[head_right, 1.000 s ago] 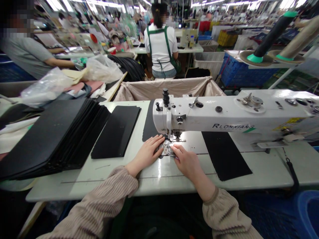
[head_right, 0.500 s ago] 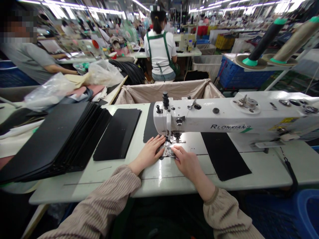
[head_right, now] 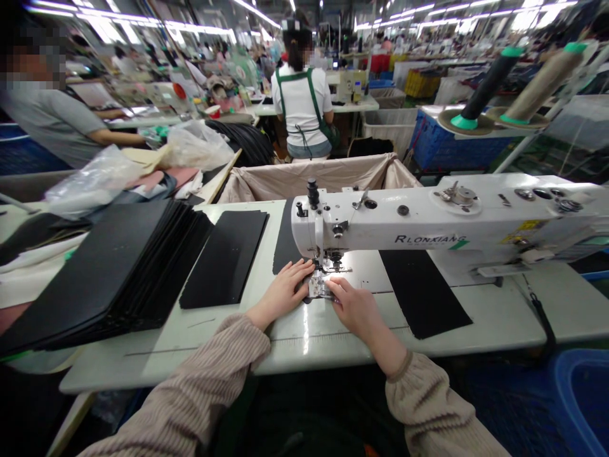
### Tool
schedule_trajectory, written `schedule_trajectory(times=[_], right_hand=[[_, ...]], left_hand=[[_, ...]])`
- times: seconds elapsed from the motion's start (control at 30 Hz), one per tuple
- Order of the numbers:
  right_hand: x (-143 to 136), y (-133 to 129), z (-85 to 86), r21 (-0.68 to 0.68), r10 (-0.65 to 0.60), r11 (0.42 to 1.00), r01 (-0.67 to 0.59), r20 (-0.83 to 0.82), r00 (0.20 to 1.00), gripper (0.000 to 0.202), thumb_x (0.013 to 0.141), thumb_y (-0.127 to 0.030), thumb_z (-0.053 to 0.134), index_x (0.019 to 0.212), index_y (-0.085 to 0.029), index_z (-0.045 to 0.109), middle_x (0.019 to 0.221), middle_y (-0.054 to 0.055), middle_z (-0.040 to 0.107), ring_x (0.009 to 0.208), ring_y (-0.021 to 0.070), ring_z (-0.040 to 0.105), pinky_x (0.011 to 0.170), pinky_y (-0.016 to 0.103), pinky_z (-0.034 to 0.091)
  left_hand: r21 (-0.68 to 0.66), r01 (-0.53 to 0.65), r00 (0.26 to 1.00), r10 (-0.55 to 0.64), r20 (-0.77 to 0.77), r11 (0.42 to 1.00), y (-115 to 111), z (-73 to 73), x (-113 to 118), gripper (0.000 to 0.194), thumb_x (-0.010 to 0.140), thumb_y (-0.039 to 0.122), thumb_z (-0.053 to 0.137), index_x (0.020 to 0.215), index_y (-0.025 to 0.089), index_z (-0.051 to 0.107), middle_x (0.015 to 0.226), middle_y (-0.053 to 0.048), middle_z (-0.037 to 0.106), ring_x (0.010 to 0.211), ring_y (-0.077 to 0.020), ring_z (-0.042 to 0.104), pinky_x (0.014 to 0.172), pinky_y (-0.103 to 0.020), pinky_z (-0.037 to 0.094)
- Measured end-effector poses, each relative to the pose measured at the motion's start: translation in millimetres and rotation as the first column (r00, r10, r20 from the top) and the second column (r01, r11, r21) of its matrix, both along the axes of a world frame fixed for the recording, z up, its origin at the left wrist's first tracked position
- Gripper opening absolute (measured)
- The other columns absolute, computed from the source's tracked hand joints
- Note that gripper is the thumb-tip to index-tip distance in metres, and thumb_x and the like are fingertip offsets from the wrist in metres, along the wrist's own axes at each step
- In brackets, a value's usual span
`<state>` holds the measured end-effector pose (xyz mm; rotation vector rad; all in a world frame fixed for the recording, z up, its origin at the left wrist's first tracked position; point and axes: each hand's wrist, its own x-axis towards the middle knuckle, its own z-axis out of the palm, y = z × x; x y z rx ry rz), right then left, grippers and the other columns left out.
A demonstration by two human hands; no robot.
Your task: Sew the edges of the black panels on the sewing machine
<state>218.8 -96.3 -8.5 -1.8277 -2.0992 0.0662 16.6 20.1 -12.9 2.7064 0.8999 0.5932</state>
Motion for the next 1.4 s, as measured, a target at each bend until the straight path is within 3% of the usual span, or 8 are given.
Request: schedule_trajectory(times=[0.37,0.57,0.67,0.8,0.97,1.07,1.2,1.4], right_hand=[[-1,-1,1.6,-0.006,-0.069,0.998,0.068,-0.032,0.997,0.048,0.091,-0.021,0.051,0.138,-0.031,0.05,0.137,0.001,0.058,0.101,0.0217,0.066,0.078,0.03,0.05],[-5,-6,11.2,0.047,-0.086,0.995,0.088,-0.043,0.995,0.05,0.091,-0.019,0.051,0.14,-0.029,0.048,0.131,0.004,0.061,0.097,0.0211,0.066,0.076,0.029,0.05],[-4,-9,15.4,0.071,-0.077,0.994,0.081,-0.056,0.995,0.043,0.093,-0.02,0.049,0.136,-0.027,0.051,0.127,0.006,0.063,0.098,0.0214,0.066,0.077,0.029,0.05],[1,-14,17.6,0.064,-0.039,0.997,0.045,-0.093,0.995,0.039,0.094,-0.02,0.048,0.132,-0.025,0.055,0.124,0.006,0.066,0.105,0.0214,0.065,0.086,0.03,0.05],[2,-41,18.1,-0.011,0.111,0.993,-0.113,-0.147,0.983,0.048,0.093,-0.018,0.048,0.14,-0.03,0.049,0.136,0.0,0.062,0.112,0.0186,0.064,0.093,0.03,0.048],[3,-67,15.6,-0.093,0.129,0.985,-0.142,-0.134,0.983,0.049,0.091,-0.02,0.049,0.139,-0.031,0.05,0.136,0.0,0.063,0.109,0.0216,0.066,0.09,0.034,0.051],[19,-100,7.9,-0.095,-0.035,0.995,0.01,-0.272,0.962,0.039,0.094,-0.022,0.046,0.131,-0.027,0.057,0.12,0.003,0.071,0.102,0.0216,0.069,0.088,0.035,0.053],[48,-139,-0.9,-0.021,-0.251,0.959,0.284,-0.536,0.806,0.032,0.1,-0.037,0.037,0.118,-0.023,0.061,0.099,0.005,0.074,0.088,0.0204,0.071,0.08,0.032,0.053]], left_hand=[[0.082,-0.121,0.992,0.118,0.036,0.989,4,-12.6,5,0.058,0.097,0.037,0.046,0.148,0.011,0.036,0.155,-0.014,0.036,0.146,-0.0276,0.029,0.121,-0.048,0.022],[0.111,-0.226,0.973,0.22,0.062,0.968,-9,10.0,2,0.042,0.101,0.037,0.038,0.134,0.015,0.052,0.119,-0.012,0.068,0.114,-0.0254,0.063,0.105,-0.044,0.043],[0.111,-0.31,0.95,0.302,0.076,0.944,-37,12.2,-5,0.045,0.1,0.044,0.038,0.128,0.014,0.056,0.104,-0.014,0.07,0.101,-0.0275,0.067,0.094,-0.045,0.05],[0.136,-0.343,0.939,0.341,0.037,0.929,-99,-8.2,-27,0.074,0.088,0.054,0.057,0.144,0.01,0.04,0.146,-0.023,0.045,0.136,-0.039,0.042,0.108,-0.056,0.038],[0.018,-0.212,0.967,0.212,-0.139,0.977,-177,-14.9,-71,0.094,0.074,0.014,0.054,0.157,0.017,0.01,0.16,-0.013,0.026,0.148,-0.0318,0.023,0.118,-0.054,0.026],[-0.062,-0.075,0.972,0.06,-0.226,0.995,-191,-4.4,-82,0.101,0.065,0.0,0.043,0.157,0.023,0.009,0.162,-0.004,0.021,0.15,-0.0242,0.017,0.122,-0.051,0.021],[-0.04,-0.014,0.974,0.004,-0.226,0.999,-174,2.6,-64,0.087,0.072,-0.005,0.038,0.153,0.025,0.026,0.159,-0.003,0.031,0.149,-0.0223,0.021,0.122,-0.051,0.021],[-0.003,0.005,0.997,-0.005,-0.072,1.0,-160,5.1,3,0.051,0.091,0.029,0.061,0.14,0.023,0.046,0.14,-0.011,0.05,0.129,-0.0315,0.045,0.107,-0.05,0.038]])
